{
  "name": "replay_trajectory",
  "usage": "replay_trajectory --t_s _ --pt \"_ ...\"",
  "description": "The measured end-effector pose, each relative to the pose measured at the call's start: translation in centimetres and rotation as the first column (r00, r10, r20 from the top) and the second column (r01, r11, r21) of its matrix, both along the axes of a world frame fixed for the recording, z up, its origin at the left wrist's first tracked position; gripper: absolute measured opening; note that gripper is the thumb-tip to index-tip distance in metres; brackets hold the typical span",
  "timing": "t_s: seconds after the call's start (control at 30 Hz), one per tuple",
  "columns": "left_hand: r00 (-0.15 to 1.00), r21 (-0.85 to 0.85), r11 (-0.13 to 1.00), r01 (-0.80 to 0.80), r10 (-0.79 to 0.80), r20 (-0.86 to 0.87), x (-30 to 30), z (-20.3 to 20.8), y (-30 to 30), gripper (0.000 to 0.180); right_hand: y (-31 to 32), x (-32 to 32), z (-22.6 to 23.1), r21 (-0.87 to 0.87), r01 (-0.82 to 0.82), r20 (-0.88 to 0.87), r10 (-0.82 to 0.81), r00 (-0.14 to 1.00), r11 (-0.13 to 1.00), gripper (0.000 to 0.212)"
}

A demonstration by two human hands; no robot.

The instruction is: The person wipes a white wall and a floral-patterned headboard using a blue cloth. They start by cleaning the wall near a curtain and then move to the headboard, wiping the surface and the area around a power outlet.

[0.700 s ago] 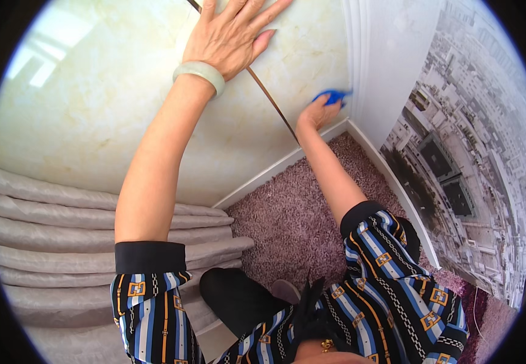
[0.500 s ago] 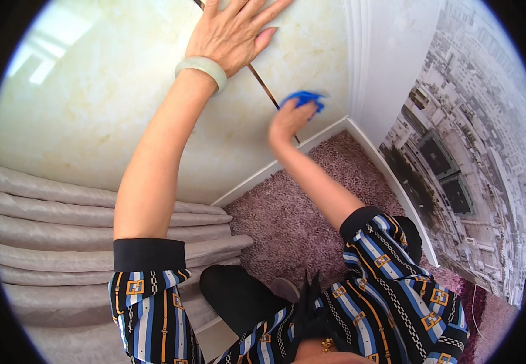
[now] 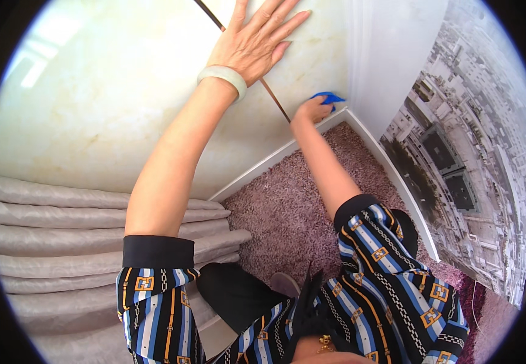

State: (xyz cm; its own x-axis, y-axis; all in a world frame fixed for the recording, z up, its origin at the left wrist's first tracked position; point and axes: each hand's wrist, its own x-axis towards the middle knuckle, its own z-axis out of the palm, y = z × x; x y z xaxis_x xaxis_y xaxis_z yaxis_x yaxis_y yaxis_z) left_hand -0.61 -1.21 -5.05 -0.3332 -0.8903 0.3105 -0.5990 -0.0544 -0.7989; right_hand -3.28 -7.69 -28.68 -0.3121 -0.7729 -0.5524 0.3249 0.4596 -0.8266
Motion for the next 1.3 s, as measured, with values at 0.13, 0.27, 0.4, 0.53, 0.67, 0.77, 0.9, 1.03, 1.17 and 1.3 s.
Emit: replay_trajectory --t_s 0.13,0.27,0.4,0.53,0.67,0.77,0.9,1.03,1.17,1.3 --pt "1.000 0.024 1.000 0.002 -0.001 -0.011 0.6 -0.2 0.0 0.066 0.4 0.3 1.9 -0.092 -0.083 0.017 0.084 0.996 0.992 0.054" --pt "1.000 0.017 1.000 0.010 -0.010 -0.015 1.2 -0.3 0.3 0.065 5.3 1.5 7.5 -0.720 -0.125 -0.249 -0.086 0.965 0.682 0.058" --pt "1.000 0.001 1.000 0.015 -0.015 -0.019 0.8 -0.2 0.2 0.065 2.5 0.2 4.4 -0.772 -0.154 -0.325 -0.174 0.929 0.617 0.056" --pt "1.000 0.005 1.000 0.011 -0.011 -0.022 0.5 -0.3 0.2 0.066 -1.2 -0.5 -1.5 -0.213 -0.005 -0.239 -0.048 0.970 0.977 0.055" --pt "0.999 -0.009 0.999 0.039 -0.039 -0.034 0.3 -0.1 -0.3 0.066 -2.7 -1.9 -3.3 0.326 -0.035 0.340 -0.083 0.937 0.945 0.055" --pt "0.998 -0.004 0.999 0.054 -0.054 -0.033 -0.3 0.0 -1.0 0.066 -3.0 -1.9 -1.3 0.269 -0.125 0.475 -0.019 0.880 0.955 0.051" --pt "1.000 -0.008 1.000 0.005 -0.005 0.004 0.1 -0.3 -0.3 0.066 2.5 1.3 5.8 -0.406 -0.033 -0.104 -0.010 0.995 0.913 0.052" --pt "1.000 0.011 1.000 -0.002 0.002 0.014 1.1 0.0 0.6 0.067 6.8 1.0 6.1 -0.768 -0.265 -0.316 0.015 0.949 0.583 0.063" --pt "0.999 0.005 0.999 0.051 -0.051 0.004 -0.9 0.1 -1.6 0.067 1.7 0.1 -3.3 -0.504 -0.095 -0.393 -0.130 0.910 0.859 0.060" --pt "0.999 -0.006 0.999 0.046 -0.046 -0.001 0.4 -0.4 0.1 0.067 2.8 -0.1 -3.6 0.243 -0.244 0.041 0.242 0.970 0.939 0.058"
